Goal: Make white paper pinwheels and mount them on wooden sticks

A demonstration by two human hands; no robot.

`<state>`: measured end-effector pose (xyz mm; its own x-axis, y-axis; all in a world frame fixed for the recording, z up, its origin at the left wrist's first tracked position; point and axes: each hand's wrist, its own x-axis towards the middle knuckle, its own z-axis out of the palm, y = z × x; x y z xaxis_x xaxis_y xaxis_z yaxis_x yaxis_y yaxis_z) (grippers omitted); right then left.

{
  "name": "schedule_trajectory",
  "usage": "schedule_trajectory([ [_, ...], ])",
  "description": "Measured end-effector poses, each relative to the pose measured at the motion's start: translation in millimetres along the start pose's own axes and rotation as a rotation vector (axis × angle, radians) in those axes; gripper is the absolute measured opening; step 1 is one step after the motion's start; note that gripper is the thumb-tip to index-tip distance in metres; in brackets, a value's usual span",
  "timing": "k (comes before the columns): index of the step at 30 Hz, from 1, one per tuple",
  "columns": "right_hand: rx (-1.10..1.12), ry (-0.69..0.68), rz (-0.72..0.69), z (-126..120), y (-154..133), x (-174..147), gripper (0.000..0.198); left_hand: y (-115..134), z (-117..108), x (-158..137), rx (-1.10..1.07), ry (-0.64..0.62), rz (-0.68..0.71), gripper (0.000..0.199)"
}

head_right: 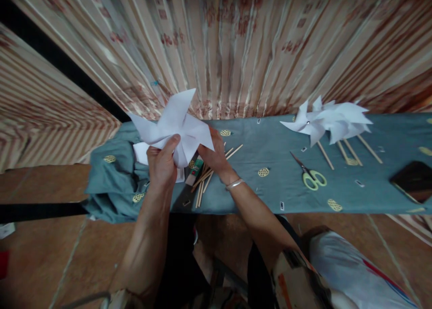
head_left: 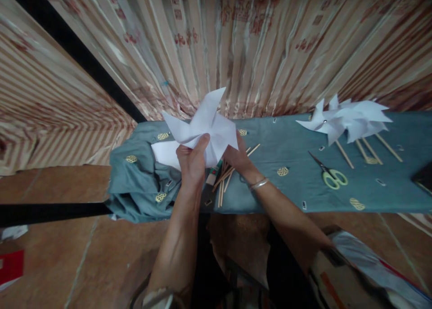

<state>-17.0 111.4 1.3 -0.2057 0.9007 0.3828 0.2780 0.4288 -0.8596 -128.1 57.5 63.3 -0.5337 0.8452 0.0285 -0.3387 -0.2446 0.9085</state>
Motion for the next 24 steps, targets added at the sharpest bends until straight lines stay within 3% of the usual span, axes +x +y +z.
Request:
schedule_trajectory([
  [4, 0.078, 0.15, 0.083, -27.2, 7.7, -24.1, 0.015, -3.6, 2.1, -2.2, 0.007, -0.025, -0.012, 0.028],
  [7, 0.231, 0.23, 0.33, -56.2, 18.6, -52.0, 0.014, -9.4, 4.5, -4.6, 0.022, -0.072, -0.013, 0.029],
  [12, 0.134, 0.304, 0.407, -103.9, 32.1, -92.4, 0.013, -18.1, 15.5, -11.1, 0.054, -0.108, -0.022, 0.032],
  [19, -0.384, 0.346, 0.306, -156.1, 39.2, -130.4, 0.016, -33.9, 37.9, -28.2, 0.054, -0.2, -0.064, 0.025],
  [24, -0.696, 0.289, 0.144, -178.3, 44.9, -138.0, 0.013, -51.3, 52.3, -41.1, 0.103, -0.27, -0.125, 0.023],
])
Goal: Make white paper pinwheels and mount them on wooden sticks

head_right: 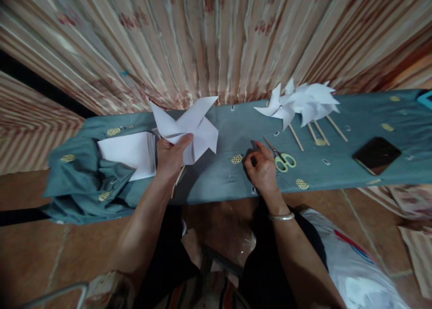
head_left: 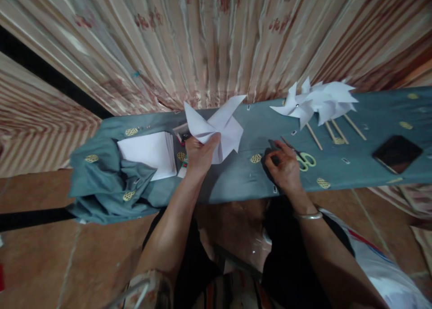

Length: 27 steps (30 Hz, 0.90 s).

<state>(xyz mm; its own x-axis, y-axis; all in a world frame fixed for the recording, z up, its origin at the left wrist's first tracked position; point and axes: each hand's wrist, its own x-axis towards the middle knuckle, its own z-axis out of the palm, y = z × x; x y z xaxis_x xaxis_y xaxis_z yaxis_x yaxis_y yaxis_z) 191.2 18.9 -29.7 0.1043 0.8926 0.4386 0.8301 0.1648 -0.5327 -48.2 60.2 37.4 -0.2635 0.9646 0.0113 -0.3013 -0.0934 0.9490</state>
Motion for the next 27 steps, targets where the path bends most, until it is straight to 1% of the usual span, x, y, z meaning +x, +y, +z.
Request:
schedule_trajectory([
  [2, -0.078, -0.028, -0.095, -1.8, 4.0, 0.1, 0.012, -5.5, 5.2, -1.0, 0.031, -0.012, 0.006, 0.023],
  [4, -0.125, -0.069, -0.157, -2.7, 5.0, -0.9, 0.012, -9.4, 8.7, -1.4, 0.062, -0.021, 0.015, 0.022],
  [6, -0.134, -0.099, -0.182, -3.7, 3.3, -2.6, 0.014, -11.5, 10.9, -1.7, 0.08, -0.03, 0.02, 0.021],
  [9, -0.084, -0.129, -0.177, -5.7, -1.9, -4.9, 0.016, -12.2, 13.6, -3.0, 0.094, -0.025, 0.011, 0.019],
  [13, 0.021, -0.146, -0.124, -7.4, -8.6, -6.5, 0.014, -11.0, 15.4, -6.1, 0.129, -0.004, -0.023, 0.019],
  [17, 0.108, -0.117, -0.003, -6.2, -10.3, -6.6, 0.014, -10.0, 14.0, -8.8, 0.145, -0.012, -0.052, 0.019],
  [21, 0.182, -0.113, 0.109, -3.2, -7.5, -4.7, 0.013, -12.9, 12.2, -10.2, 0.138, -0.05, -0.062, 0.019],
  [24, 0.213, -0.114, 0.145, -1.3, -4.2, -4.0, 0.011, -16.2, 12.8, -11.9, 0.093, -0.08, -0.083, 0.019],
  [27, 0.225, -0.113, 0.155, -1.8, -1.4, -5.4, 0.01, -17.7, 14.9, -14.4, 0.052, -0.094, -0.138, 0.02],
])
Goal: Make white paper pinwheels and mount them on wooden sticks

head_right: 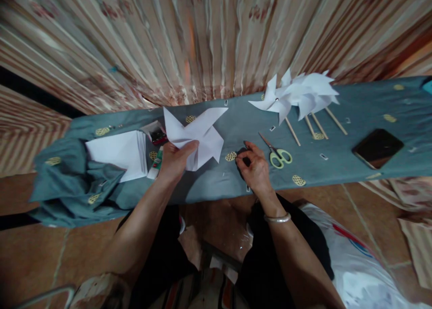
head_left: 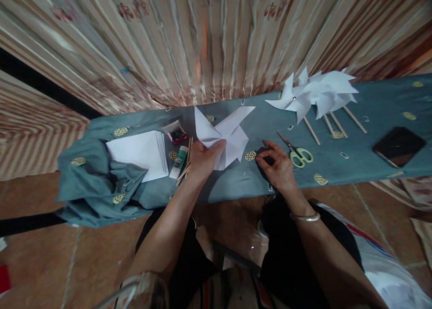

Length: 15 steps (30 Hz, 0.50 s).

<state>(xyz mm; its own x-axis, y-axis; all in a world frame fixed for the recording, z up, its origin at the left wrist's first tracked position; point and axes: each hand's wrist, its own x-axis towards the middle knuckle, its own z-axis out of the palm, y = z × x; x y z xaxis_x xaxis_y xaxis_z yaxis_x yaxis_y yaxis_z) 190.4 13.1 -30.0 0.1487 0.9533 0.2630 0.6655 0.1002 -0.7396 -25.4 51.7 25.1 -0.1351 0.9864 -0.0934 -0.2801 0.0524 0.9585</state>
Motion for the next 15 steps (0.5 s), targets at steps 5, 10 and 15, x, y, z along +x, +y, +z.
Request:
schedule_trajectory([
  [5, -0.035, -0.024, -0.027, -4.6, 1.7, -4.9, 0.011, -0.1, 5.4, -2.5, -0.029, -0.005, -0.014, 0.019],
  [10, 0.002, -0.02, -0.002, -3.4, 2.8, -5.5, 0.011, 2.2, 10.1, -7.1, -0.045, -0.039, -0.065, 0.019],
  [15, 0.148, 0.032, 0.05, -11.8, -0.3, 2.6, 0.01, -1.5, 12.7, -9.0, -0.002, -0.061, -0.12, 0.023],
])
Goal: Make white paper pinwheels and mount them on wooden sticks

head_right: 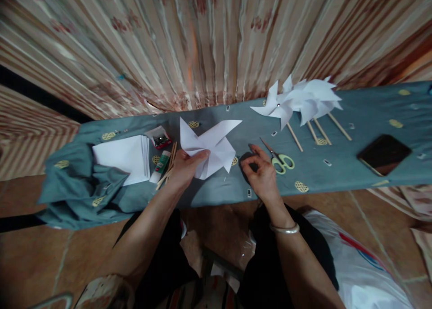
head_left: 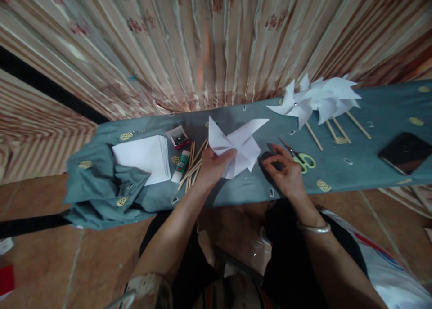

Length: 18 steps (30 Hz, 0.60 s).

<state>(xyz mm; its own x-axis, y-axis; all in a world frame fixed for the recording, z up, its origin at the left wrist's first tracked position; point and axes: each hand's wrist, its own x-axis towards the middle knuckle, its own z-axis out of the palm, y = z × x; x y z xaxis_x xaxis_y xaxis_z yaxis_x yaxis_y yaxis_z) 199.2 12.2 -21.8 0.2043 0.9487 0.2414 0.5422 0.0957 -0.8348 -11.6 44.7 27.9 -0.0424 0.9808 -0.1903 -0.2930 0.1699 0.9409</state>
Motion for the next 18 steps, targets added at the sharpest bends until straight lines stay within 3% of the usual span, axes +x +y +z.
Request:
schedule_trajectory([
  [5, 0.227, -0.033, -0.034, -16.4, -33.4, 4.7, 0.01, -7.8, 5.3, -0.2, 0.005, -0.031, 0.051, 0.018],
  [10, 0.183, -0.111, -0.107, -8.3, -67.5, -3.9, 0.007, -6.7, 11.9, -8.4, 0.028, -0.082, -0.006, 0.016],
  [18, 0.19, -0.114, -0.087, 6.2, -65.4, -5.3, 0.008, -7.4, 12.0, -13.4, 0.018, -0.112, -0.017, 0.018],
])
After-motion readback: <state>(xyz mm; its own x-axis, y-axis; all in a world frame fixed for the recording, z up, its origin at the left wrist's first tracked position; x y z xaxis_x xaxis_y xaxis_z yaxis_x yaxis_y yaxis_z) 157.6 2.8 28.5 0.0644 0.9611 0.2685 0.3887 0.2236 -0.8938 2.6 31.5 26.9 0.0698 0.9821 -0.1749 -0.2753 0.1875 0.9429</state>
